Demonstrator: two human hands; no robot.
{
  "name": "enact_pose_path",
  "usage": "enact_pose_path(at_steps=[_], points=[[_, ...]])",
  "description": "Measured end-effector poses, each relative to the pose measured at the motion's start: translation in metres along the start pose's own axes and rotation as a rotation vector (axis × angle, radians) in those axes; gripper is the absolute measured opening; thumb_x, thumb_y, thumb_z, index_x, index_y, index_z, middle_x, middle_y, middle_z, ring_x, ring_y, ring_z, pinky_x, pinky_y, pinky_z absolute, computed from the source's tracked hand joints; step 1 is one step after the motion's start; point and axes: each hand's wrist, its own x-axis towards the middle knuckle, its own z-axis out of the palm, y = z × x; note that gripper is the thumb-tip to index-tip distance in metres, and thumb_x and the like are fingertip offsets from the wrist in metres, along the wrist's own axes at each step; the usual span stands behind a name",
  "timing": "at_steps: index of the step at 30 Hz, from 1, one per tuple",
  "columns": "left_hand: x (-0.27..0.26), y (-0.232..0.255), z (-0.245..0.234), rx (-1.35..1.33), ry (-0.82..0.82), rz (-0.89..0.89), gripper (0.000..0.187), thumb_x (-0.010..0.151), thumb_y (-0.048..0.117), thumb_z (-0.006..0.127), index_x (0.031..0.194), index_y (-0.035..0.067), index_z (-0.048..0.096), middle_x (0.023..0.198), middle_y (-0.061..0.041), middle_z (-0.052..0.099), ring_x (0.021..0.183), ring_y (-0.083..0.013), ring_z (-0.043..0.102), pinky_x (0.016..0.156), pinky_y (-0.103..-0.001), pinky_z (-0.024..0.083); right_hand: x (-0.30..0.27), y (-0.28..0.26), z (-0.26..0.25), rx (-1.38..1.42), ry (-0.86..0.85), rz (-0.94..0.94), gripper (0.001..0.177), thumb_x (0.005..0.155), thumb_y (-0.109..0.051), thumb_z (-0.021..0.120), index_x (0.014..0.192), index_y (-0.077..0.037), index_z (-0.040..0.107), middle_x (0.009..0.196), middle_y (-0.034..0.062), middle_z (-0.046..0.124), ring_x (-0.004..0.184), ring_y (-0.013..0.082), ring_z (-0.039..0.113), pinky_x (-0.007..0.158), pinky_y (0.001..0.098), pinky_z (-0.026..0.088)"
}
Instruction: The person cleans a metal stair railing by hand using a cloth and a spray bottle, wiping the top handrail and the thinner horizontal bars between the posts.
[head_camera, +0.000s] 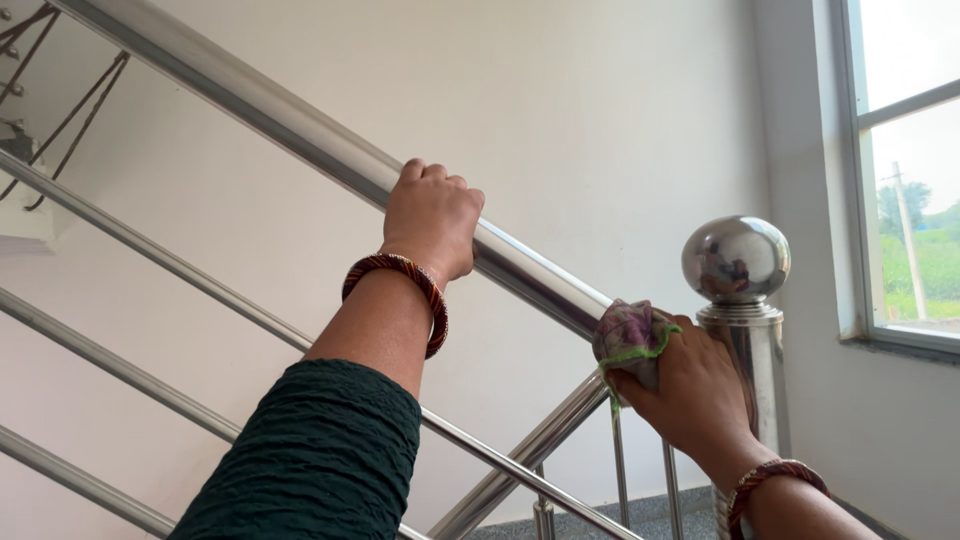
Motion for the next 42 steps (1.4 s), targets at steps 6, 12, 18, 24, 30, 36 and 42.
enact_pose_path(at_steps=[6,12,18,24,30,36,42], points=[[-0.004,0.002,-0.001,-0.026,0.028,-0.021,0.022,0.095,0.019,0.066,0.116,0.02,0.07,0.12,-0.001,0.069,0.125,-0.0183,0.055,0.12,-0.04,0.027,0.007,-0.013,-0.003,0.071,-0.094,0.181,0.07,0.072,-0.054,0.081,0.127,-0.016,0.062,0.116,0.0075,0.068,0.114,0.0247,0.064,0.099,0.0436,0.051],[-0.004,0.003,0.002,-0.052,0.058,-0.048,0.024,0.096,0.016,0.063,0.119,0.02,0.068,0.124,-0.001,0.067,0.128,-0.0184,0.053,0.121,-0.041,0.023,0.041,-0.042,-0.006,-0.062,-0.005,-0.113,0.061,0.067,-0.063,0.085,0.109,-0.02,0.075,0.115,0.0036,0.074,0.125,0.0257,0.058,0.103,0.0425,0.047],[-0.004,0.003,0.007,-0.086,0.149,-0.044,0.025,0.093,0.015,0.063,0.118,0.019,0.068,0.122,-0.002,0.067,0.127,-0.0195,0.053,0.12,-0.041,0.023,0.073,-0.108,-0.005,0.011,0.113,-0.327,0.093,0.064,-0.054,0.087,0.139,-0.009,0.056,0.125,0.01,0.066,0.119,0.03,0.06,0.095,0.0433,0.049],[-0.005,0.004,0.009,-0.084,0.138,-0.031,0.027,0.089,0.013,0.066,0.115,0.018,0.07,0.117,-0.002,0.068,0.124,-0.0197,0.054,0.119,-0.039,0.025,0.077,-0.116,-0.01,0.04,-0.076,-0.094,0.054,0.074,-0.047,0.08,0.109,-0.01,0.064,0.103,0.0085,0.073,0.095,0.0256,0.072,0.086,0.0402,0.056],[0.0,0.004,0.012,-0.145,0.187,-0.042,0.025,0.088,0.012,0.066,0.113,0.018,0.07,0.12,-0.002,0.067,0.125,-0.0205,0.053,0.119,-0.042,0.022,0.061,-0.082,-0.011,0.102,-0.075,-0.022,0.05,0.065,-0.049,0.082,0.101,-0.017,0.069,0.089,0.0052,0.077,0.084,0.025,0.075,0.078,0.0398,0.058],[-0.005,0.004,0.009,-0.11,0.101,-0.048,0.026,0.093,0.008,0.063,0.117,0.018,0.069,0.12,-0.001,0.068,0.126,-0.0192,0.054,0.122,-0.039,0.023,0.048,-0.044,-0.006,0.097,-0.137,0.05,0.057,0.061,-0.054,0.082,0.105,-0.019,0.072,0.085,0.0062,0.078,0.079,0.0254,0.077,0.076,0.0385,0.06],[-0.009,0.006,0.006,-0.084,0.12,-0.038,0.027,0.088,0.015,0.068,0.115,0.017,0.068,0.117,-0.001,0.066,0.124,-0.0198,0.053,0.119,-0.038,0.024,0.046,-0.021,-0.003,0.122,-0.22,0.104,0.062,0.061,-0.061,0.079,0.103,-0.017,0.074,0.082,0.0068,0.079,0.077,0.0237,0.079,0.077,0.0369,0.062]])
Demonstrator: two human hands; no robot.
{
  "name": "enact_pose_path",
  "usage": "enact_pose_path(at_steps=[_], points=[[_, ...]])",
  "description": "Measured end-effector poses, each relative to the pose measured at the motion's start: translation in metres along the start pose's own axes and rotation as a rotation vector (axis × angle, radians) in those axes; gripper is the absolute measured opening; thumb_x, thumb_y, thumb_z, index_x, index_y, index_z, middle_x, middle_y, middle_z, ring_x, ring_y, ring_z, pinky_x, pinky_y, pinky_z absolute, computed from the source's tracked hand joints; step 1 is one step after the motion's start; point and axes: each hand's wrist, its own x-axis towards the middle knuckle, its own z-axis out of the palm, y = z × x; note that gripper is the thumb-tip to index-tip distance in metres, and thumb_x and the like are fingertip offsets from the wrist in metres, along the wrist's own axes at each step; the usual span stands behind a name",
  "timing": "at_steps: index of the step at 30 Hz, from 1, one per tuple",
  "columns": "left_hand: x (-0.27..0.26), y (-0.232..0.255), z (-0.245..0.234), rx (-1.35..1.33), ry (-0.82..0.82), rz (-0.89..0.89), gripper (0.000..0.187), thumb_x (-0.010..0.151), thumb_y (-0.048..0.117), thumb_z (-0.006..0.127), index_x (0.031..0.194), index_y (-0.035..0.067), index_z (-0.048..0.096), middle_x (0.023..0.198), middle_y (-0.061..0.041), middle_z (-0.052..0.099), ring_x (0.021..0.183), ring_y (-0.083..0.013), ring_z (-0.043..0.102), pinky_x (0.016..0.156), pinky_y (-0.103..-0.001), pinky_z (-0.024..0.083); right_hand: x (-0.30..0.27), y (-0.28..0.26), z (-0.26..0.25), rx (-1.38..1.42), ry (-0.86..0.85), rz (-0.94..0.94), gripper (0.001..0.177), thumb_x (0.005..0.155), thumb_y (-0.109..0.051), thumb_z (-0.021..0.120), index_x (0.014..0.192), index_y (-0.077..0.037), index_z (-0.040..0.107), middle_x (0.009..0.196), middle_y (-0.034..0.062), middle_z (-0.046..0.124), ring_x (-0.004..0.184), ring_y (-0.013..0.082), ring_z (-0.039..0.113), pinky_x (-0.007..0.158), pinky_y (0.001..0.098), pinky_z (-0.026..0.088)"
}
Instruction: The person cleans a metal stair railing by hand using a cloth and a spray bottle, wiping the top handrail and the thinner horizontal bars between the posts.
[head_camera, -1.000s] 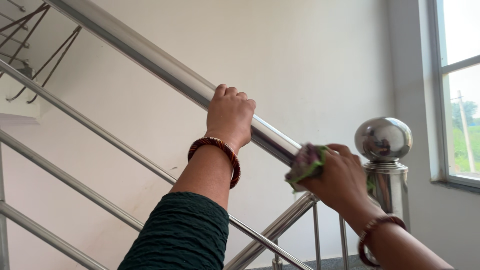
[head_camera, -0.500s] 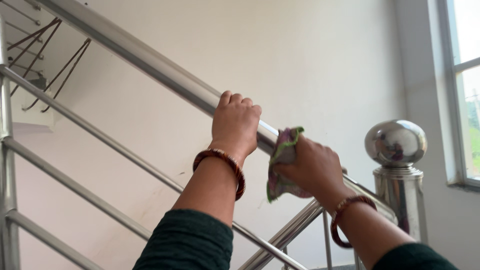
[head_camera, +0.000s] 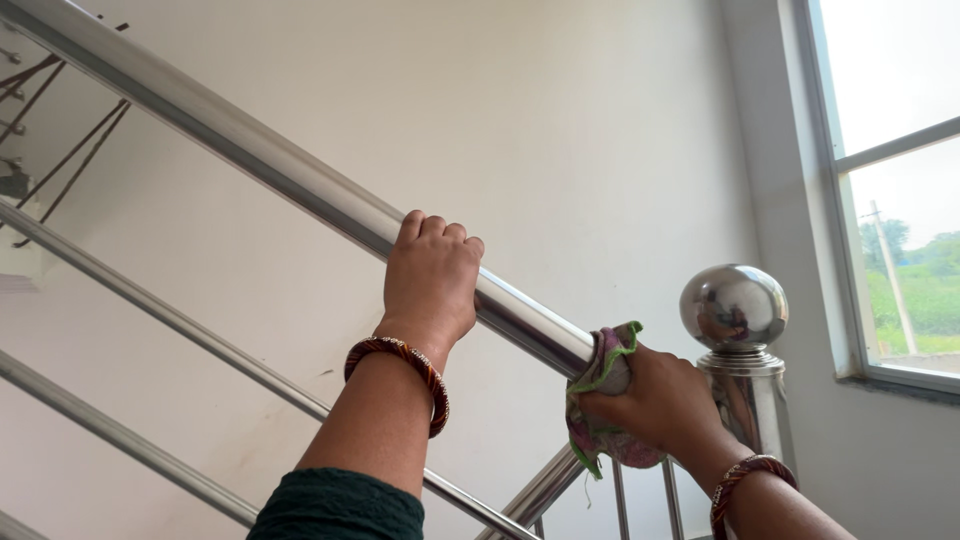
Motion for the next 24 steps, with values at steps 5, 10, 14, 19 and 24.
enact_pose_path(at_steps=[5,10,14,19,24], points=[[-0.001,-0.001,-0.001,-0.014,-0.014,-0.002,0.027,0.09,0.012,0.067,0.116,0.017,0.068,0.117,0.0,0.067,0.124,-0.0186,0.053,0.12,-0.038,0.024,-0.003,0.001,-0.001,0.012,-0.014,0.033,0.059,0.06,-0.058,0.078,0.099,-0.014,0.075,0.081,0.0069,0.08,0.075,0.0231,0.08,0.076,0.036,0.063],[0.001,0.0,0.0,0.011,-0.001,-0.005,0.028,0.089,0.013,0.068,0.117,0.018,0.067,0.12,-0.001,0.066,0.126,-0.0195,0.052,0.12,-0.039,0.021,-0.002,-0.012,-0.009,0.046,-0.103,0.105,0.053,0.065,-0.053,0.079,0.101,-0.015,0.077,0.086,0.0062,0.08,0.081,0.0223,0.08,0.079,0.0369,0.063],[0.001,0.002,-0.001,0.0,-0.015,-0.005,0.025,0.092,0.015,0.067,0.117,0.017,0.067,0.12,-0.003,0.066,0.125,-0.0187,0.053,0.121,-0.04,0.022,0.004,-0.042,-0.003,0.055,-0.027,-0.035,0.052,0.065,-0.039,0.08,0.111,-0.019,0.069,0.092,0.0037,0.078,0.088,0.0234,0.077,0.082,0.0367,0.06],[-0.001,0.001,0.002,-0.028,0.055,-0.01,0.025,0.09,0.011,0.068,0.114,0.017,0.069,0.118,-0.002,0.067,0.125,-0.02,0.053,0.12,-0.039,0.024,0.028,-0.106,0.01,0.05,0.333,-0.302,0.062,0.062,-0.031,0.084,0.116,-0.007,0.063,0.11,0.009,0.069,0.096,0.028,0.07,0.08,0.0421,0.056],[0.0,0.003,0.007,-0.074,0.124,-0.014,0.026,0.088,0.017,0.07,0.114,0.018,0.069,0.116,-0.003,0.068,0.121,-0.0204,0.056,0.118,-0.041,0.024,0.025,-0.11,0.002,0.033,0.159,-0.166,0.049,0.073,-0.038,0.078,0.112,-0.012,0.064,0.097,0.0055,0.073,0.092,0.0236,0.073,0.083,0.0394,0.057]])
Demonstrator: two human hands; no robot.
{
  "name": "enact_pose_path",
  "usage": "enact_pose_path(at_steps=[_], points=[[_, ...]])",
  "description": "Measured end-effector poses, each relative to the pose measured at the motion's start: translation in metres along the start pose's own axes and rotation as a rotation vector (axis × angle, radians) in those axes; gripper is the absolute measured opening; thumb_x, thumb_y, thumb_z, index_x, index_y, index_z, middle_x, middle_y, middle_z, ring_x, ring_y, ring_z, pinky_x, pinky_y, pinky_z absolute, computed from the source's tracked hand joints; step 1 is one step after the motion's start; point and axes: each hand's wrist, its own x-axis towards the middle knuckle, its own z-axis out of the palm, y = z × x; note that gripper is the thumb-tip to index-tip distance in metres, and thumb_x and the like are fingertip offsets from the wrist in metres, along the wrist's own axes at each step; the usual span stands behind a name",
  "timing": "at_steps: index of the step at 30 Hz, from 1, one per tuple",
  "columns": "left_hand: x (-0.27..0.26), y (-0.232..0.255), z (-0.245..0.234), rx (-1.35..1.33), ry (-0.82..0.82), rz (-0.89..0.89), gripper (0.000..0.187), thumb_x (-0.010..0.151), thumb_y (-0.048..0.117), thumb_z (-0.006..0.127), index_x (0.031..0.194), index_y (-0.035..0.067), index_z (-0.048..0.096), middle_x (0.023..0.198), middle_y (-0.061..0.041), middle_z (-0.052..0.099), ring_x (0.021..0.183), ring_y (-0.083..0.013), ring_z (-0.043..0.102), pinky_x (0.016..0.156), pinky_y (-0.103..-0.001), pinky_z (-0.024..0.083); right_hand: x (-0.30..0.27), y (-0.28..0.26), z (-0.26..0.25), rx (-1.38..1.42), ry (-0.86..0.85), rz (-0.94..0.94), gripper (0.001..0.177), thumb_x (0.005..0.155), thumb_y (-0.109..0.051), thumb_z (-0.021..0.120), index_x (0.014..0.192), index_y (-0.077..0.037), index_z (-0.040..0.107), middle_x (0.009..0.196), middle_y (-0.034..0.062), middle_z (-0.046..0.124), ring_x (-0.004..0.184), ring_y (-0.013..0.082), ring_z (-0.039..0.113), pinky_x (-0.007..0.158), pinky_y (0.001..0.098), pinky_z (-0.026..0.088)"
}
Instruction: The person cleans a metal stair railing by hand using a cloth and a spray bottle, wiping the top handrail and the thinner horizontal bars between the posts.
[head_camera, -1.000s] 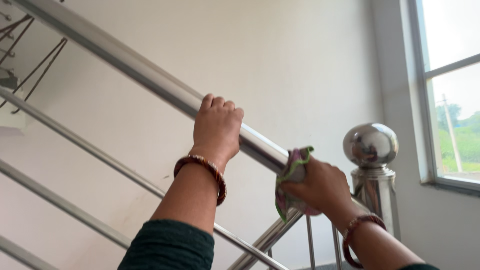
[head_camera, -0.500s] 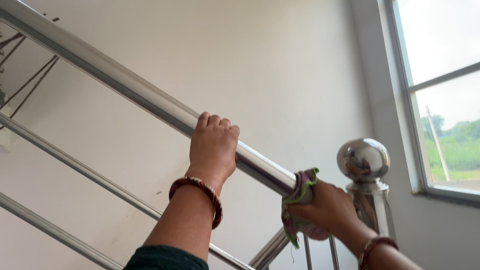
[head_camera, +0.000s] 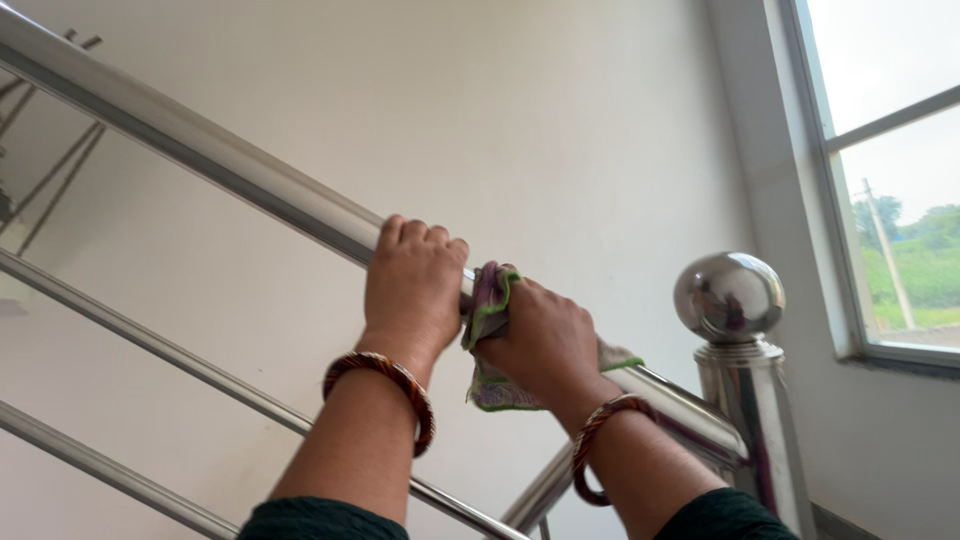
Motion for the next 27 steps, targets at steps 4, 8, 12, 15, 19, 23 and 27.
enact_pose_path(at_steps=[4,8,12,15,19,23,27], points=[[-0.001,0.0,-0.005,0.055,-0.079,-0.002,0.03,0.087,0.014,0.072,0.116,0.018,0.068,0.117,-0.001,0.067,0.124,-0.0195,0.054,0.12,-0.037,0.024,-0.018,0.04,-0.013,0.005,-0.135,0.11,0.056,0.069,-0.055,0.081,0.107,-0.016,0.069,0.089,0.0057,0.076,0.081,0.022,0.076,0.079,0.0354,0.06],[-0.002,0.001,-0.009,0.087,-0.07,-0.01,0.03,0.086,0.017,0.074,0.116,0.018,0.068,0.117,0.0,0.067,0.124,-0.0186,0.053,0.12,-0.038,0.023,-0.027,0.067,-0.02,-0.019,-0.192,0.109,0.057,0.062,-0.059,0.082,0.102,-0.018,0.076,0.084,0.0054,0.078,0.077,0.0218,0.077,0.076,0.0352,0.06],[-0.004,0.002,-0.008,0.064,-0.1,-0.018,0.032,0.087,0.024,0.076,0.117,0.018,0.068,0.117,-0.001,0.067,0.125,-0.0187,0.053,0.121,-0.037,0.023,-0.031,0.075,-0.017,0.016,-0.174,0.126,0.057,0.061,-0.058,0.082,0.101,-0.017,0.076,0.081,0.0046,0.079,0.076,0.0218,0.077,0.074,0.0344,0.06],[-0.002,-0.001,-0.007,0.068,-0.08,-0.016,0.036,0.085,0.028,0.078,0.117,0.017,0.068,0.118,-0.001,0.067,0.126,-0.0193,0.053,0.12,-0.037,0.024,-0.034,0.073,-0.017,0.02,-0.157,0.135,0.056,0.062,-0.058,0.082,0.101,-0.018,0.075,0.081,0.0044,0.078,0.076,0.0225,0.077,0.074,0.0359,0.06],[0.001,-0.007,0.004,0.088,-0.122,0.024,0.036,0.086,0.031,0.076,0.118,0.017,0.067,0.121,-0.001,0.065,0.129,-0.0206,0.05,0.121,-0.042,0.02,-0.037,0.073,-0.015,-0.022,-0.159,0.199,0.056,0.063,-0.054,0.083,0.105,-0.019,0.072,0.093,0.0049,0.078,0.086,0.023,0.076,0.079,0.0376,0.059],[0.012,-0.012,0.004,0.076,-0.085,0.124,0.052,0.071,0.026,0.07,0.121,0.011,0.066,0.131,-0.013,0.062,0.132,-0.0266,0.044,0.115,-0.053,0.01,-0.039,0.072,-0.008,-0.051,-0.094,0.045,0.073,0.061,-0.048,0.086,0.121,-0.013,0.064,0.119,0.0045,0.07,0.102,0.0246,0.072,0.088,0.0382,0.056],[-0.002,0.017,-0.038,-0.398,-0.324,-0.038,0.048,0.094,0.065,0.05,0.118,0.032,0.074,0.132,0.005,0.067,0.143,-0.0183,0.041,0.125,-0.059,-0.005,-0.033,0.06,-0.006,-0.018,-0.114,-0.145,0.11,0.06,-0.04,0.086,0.155,-0.019,0.034,0.142,0.005,0.053,0.126,0.0277,0.055,0.102,0.0443,0.047]])
